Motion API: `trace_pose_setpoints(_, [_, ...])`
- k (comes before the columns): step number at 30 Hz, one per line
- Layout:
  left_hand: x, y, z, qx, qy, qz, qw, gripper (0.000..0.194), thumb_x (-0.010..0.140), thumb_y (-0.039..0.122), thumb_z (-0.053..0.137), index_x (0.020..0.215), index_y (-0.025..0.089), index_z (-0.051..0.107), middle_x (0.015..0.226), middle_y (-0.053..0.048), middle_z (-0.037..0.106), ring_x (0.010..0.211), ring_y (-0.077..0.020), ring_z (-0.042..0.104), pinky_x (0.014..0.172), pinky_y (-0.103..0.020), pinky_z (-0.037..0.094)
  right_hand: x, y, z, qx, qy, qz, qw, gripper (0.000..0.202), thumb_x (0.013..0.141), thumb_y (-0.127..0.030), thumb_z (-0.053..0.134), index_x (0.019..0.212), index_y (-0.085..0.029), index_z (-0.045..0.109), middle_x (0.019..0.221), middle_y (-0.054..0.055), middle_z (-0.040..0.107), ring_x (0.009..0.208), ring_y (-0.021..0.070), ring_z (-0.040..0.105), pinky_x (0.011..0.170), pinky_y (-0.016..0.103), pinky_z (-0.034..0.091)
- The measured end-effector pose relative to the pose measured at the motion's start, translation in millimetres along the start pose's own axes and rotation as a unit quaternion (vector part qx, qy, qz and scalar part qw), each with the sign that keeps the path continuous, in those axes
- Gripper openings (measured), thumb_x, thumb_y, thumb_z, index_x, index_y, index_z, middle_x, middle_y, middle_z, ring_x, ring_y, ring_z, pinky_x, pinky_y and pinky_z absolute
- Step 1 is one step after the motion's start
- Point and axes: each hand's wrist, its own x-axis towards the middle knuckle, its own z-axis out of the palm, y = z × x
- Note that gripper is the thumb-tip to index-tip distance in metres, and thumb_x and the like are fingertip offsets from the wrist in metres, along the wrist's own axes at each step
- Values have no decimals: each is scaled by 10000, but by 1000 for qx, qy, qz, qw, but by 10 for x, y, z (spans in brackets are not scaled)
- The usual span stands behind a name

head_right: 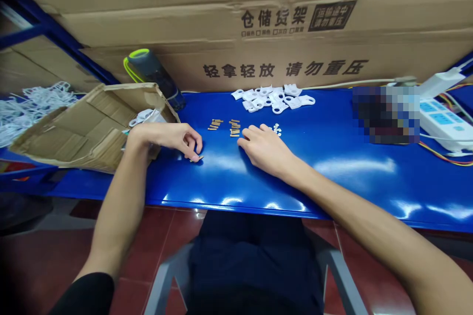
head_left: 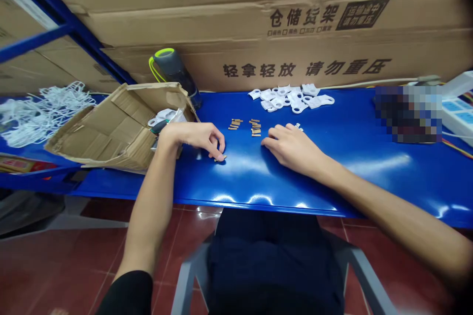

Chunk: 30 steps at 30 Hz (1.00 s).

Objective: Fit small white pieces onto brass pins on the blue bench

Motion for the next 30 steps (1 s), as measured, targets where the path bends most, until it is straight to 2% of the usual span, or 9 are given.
trace_pose_setpoints(2, [33,13,18,6,-8,15,1000,360,709,527,908,872,210,860,734,-44,781,602,-150,636,523,-226,362,1,14,-9,1,1,4,1000,277,1075,-149,489,1038,-160,764,970,112,689,885,245,547,767,388,267])
trace_pose_setpoints(5, [140,72,82,18,-9,71,997,324,785,496,860,940,212,879,800,-48,805,633,-140,642,553,-217,382,4,21,5,10,4,0,1000,280,1076,-159,492,1034,-165,769,960,112,695,878,242,549,767,386,267])
trace_pose_setpoints(13, [530,303,389,1,88,206,975,338,870,486,811,952,164,873,716,-37,757,634,-129,597,586,-235,377,4,-1,66,99,18,-5,995,284,1103,-295,517,1091,-203,785,985,77,725,881,227,597,791,374,312])
trace_pose_setpoints(18, [562,320,418,0,119,217,969,323,874,470,818,930,157,874,730,-39,758,645,-127,588,598,-246,378,-9,8,41,143,11,3,990,213,1053,-350,622,1069,-219,789,1031,65,746,913,228,629,796,366,330])
trace_pose_setpoints(23, [544,319,408,-6,109,210,972,326,858,467,841,987,169,873,732,-37,765,657,-139,629,611,-245,397,2,18,64,129,-4,13,992,226,1072,-290,570,1048,-204,777,1000,79,747,899,233,628,795,361,336])
trace_pose_setpoints(30, [577,327,444,29,174,231,957,251,899,398,799,959,168,881,718,-28,759,636,-124,609,626,-244,403,2,13,68,118,5,22,993,198,1062,-315,584,1034,-195,739,1014,89,758,908,243,638,792,361,339])
